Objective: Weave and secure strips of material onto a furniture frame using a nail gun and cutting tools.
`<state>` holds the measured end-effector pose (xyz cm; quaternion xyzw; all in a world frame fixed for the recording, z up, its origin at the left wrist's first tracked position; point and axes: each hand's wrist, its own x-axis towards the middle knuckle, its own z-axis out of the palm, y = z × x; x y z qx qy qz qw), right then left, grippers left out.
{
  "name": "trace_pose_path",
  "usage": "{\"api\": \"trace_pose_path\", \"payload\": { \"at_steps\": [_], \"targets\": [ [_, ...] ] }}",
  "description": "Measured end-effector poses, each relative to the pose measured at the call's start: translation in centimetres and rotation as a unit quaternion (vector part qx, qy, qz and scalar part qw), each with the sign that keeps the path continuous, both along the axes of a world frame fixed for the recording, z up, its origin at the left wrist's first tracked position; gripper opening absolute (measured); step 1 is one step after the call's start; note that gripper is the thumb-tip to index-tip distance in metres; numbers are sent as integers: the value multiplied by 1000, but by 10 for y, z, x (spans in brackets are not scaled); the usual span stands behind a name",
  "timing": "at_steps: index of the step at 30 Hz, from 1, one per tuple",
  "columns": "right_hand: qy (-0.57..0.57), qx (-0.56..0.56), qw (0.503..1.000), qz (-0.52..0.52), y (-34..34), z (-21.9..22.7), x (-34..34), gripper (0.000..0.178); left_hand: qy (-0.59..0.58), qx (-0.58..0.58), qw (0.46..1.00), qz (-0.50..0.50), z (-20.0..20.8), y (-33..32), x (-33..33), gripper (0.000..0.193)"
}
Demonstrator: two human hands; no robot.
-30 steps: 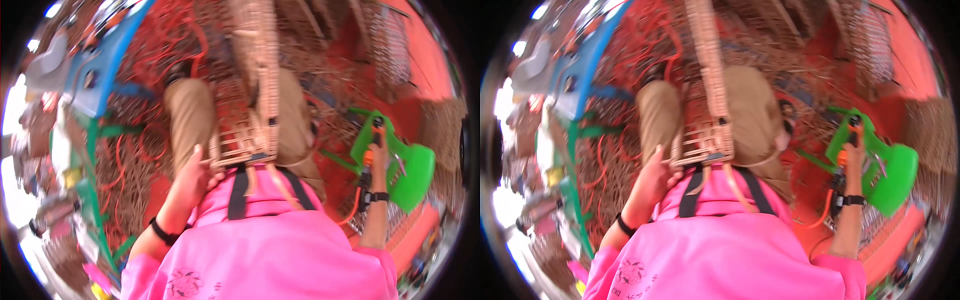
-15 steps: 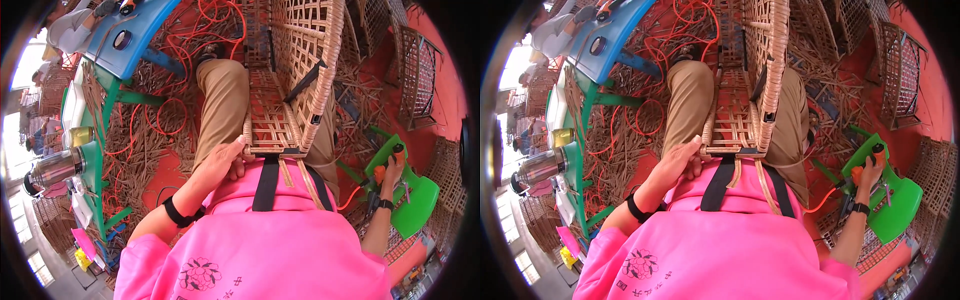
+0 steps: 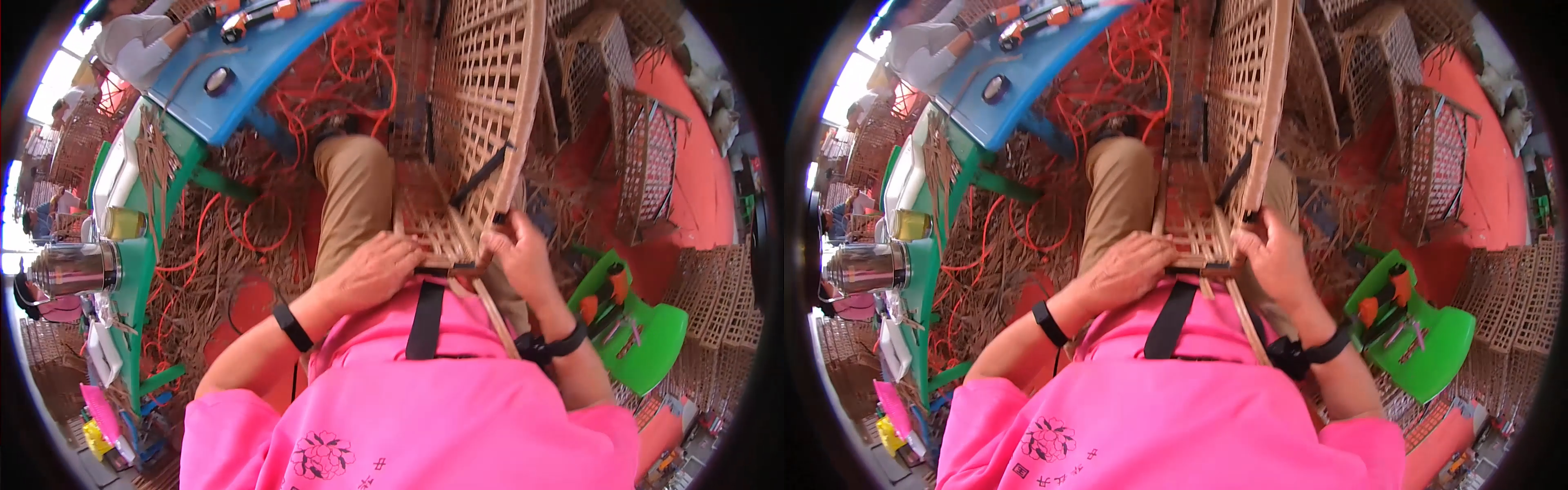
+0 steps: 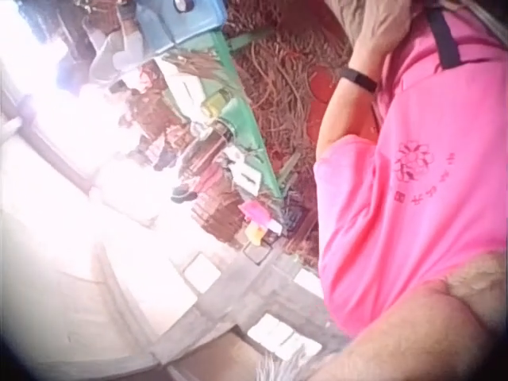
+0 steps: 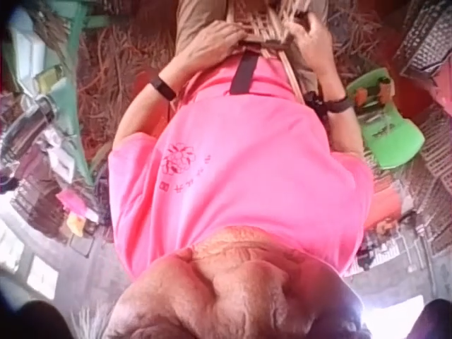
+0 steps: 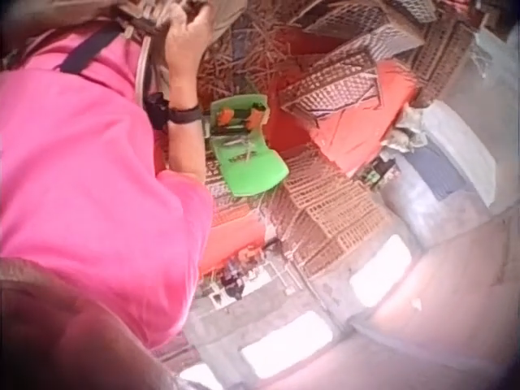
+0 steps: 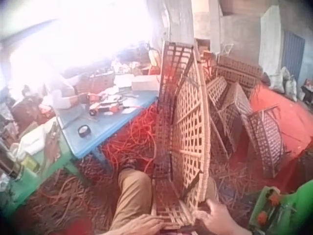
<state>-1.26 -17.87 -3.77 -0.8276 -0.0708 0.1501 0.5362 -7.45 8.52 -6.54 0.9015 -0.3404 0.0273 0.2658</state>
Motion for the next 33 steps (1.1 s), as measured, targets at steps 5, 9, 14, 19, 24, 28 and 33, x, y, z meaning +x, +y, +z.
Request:
{"api": "trace_pose_path", "payload": {
  "at_steps": [5, 9, 14, 19, 24, 28, 33],
  "targets": [
    [-34, 24, 999, -26, -4, 29, -1, 32, 30, -28, 999, 29, 48, -9, -14, 32],
    [-91, 37, 995, 9, 6, 68, 30, 31, 44, -105, 991, 75, 83, -7, 6, 33],
    [-105, -182, 976, 50, -4, 104, 78, 39, 136, -219, 964, 60, 98, -6, 36, 31],
    [-100, 35, 994, -2, -7, 140, 43, 40, 179, -285, 939, 73, 81, 2, 53, 35],
    [-130, 106, 984, 64, 15, 137, 31, 49, 226, -325, 917, 53, 84, -2, 54, 39],
    [-100, 98, 981, 133, 37, 140, 39, 35, 258, -387, 884, 39, 78, -6, 52, 30],
    [-10, 252, 958, 140, 73, 142, 18, 26, 328, -558, 759, 70, 79, -14, 54, 39]
  ]
}}
